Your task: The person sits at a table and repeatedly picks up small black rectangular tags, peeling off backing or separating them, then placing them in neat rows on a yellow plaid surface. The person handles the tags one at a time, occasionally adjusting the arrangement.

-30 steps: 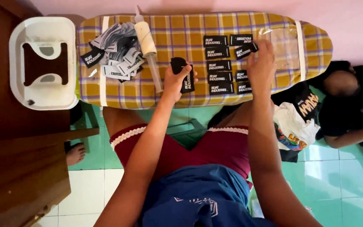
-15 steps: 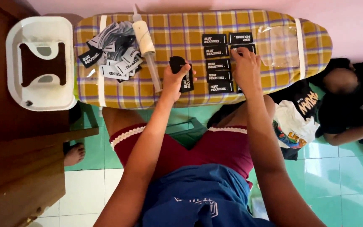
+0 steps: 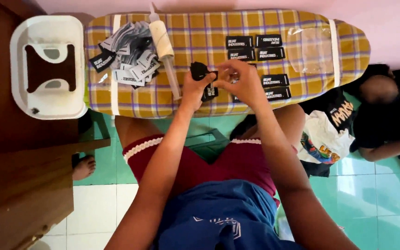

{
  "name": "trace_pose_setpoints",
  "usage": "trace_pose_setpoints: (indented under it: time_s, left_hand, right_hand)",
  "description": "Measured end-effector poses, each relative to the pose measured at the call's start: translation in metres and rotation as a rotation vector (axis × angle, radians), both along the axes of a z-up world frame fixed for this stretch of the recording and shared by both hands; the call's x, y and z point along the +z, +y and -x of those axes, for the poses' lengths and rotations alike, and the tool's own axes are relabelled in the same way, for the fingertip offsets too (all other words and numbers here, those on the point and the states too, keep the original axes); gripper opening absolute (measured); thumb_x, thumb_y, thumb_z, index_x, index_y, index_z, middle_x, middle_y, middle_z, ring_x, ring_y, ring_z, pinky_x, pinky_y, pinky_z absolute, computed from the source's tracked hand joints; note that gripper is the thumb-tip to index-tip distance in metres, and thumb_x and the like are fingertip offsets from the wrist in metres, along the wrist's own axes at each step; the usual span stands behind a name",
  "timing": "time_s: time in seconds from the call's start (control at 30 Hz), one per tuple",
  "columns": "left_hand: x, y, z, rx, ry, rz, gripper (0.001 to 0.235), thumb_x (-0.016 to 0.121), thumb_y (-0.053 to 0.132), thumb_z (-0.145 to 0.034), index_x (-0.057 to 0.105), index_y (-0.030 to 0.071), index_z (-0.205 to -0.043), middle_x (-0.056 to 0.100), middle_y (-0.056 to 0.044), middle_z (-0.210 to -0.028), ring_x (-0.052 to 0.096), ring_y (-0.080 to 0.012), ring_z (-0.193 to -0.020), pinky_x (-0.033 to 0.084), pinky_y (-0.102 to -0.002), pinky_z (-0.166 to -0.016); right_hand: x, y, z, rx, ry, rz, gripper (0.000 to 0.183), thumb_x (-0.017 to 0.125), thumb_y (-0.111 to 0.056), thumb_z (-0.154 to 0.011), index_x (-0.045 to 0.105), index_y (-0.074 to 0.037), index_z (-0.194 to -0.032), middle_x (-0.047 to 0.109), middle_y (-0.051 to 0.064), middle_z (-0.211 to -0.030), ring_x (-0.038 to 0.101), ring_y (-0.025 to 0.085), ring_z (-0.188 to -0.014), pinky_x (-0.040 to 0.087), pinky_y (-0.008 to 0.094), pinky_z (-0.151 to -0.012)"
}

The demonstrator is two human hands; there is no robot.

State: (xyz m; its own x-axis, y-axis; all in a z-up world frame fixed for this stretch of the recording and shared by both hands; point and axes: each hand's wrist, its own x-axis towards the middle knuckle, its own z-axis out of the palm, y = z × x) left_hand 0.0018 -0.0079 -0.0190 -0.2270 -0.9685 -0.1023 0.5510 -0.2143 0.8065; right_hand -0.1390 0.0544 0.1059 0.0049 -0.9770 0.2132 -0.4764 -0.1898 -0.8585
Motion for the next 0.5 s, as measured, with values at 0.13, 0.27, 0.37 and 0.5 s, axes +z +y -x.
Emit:
trace_pose_setpoints:
  time_s: [0.13,0.27,0.37,0.5]
  left_hand:
    - [0.008,0.005,-0.006,-0.048,-0.043,0.069,0.03,0.093,0.03,-0.082,0.072,0.01,-0.086,0.068,-0.005,-0.07,0.065,-0.015,-0.064,0.053,-0.034,-0.06]
    - [-0.023,-0.004,-0.004,-0.049,-0.059,0.081,0.035,0.09,0.041,-0.084,0.07,0.012,-0.084,0.063,-0.001,-0.068,0.06,-0.0114,-0.06,0.05,-0.033,-0.06]
    - [-0.014,-0.002,0.0,-0.064,0.042,0.084,0.029,0.088,0.031,-0.086,0.073,0.007,-0.09,0.069,-0.009,-0.072,0.068,-0.0163,-0.064,0.061,-0.035,-0.066]
    - [0.006,0.004,-0.001,-0.084,0.184,0.088,0.016,0.08,0.011,-0.092,0.071,0.0,-0.1,0.07,-0.013,-0.079,0.067,-0.0189,-0.068,0.064,-0.041,-0.07]
  right_hand:
    - [-0.028,-0.006,0.002,-0.055,0.022,0.017,0.033,0.095,-0.012,-0.077,0.079,-0.008,-0.106,0.073,0.009,-0.081,0.074,0.022,-0.076,0.061,0.032,-0.072]
    - [-0.034,-0.003,0.018,-0.209,-0.198,0.002,0.019,0.081,-0.001,-0.091,0.071,-0.006,-0.107,0.071,0.014,-0.09,0.073,0.021,-0.08,0.063,0.034,-0.07]
    - [-0.03,0.002,0.041,-0.312,-0.277,0.048,0.029,0.071,0.01,-0.094,0.063,-0.001,-0.119,0.069,0.02,-0.101,0.072,0.023,-0.086,0.064,0.033,-0.07]
    - [-0.04,0.012,0.084,-0.521,-0.142,0.03,0.019,0.069,0.007,-0.095,0.073,-0.004,-0.11,0.072,0.015,-0.096,0.071,0.018,-0.08,0.062,0.028,-0.065]
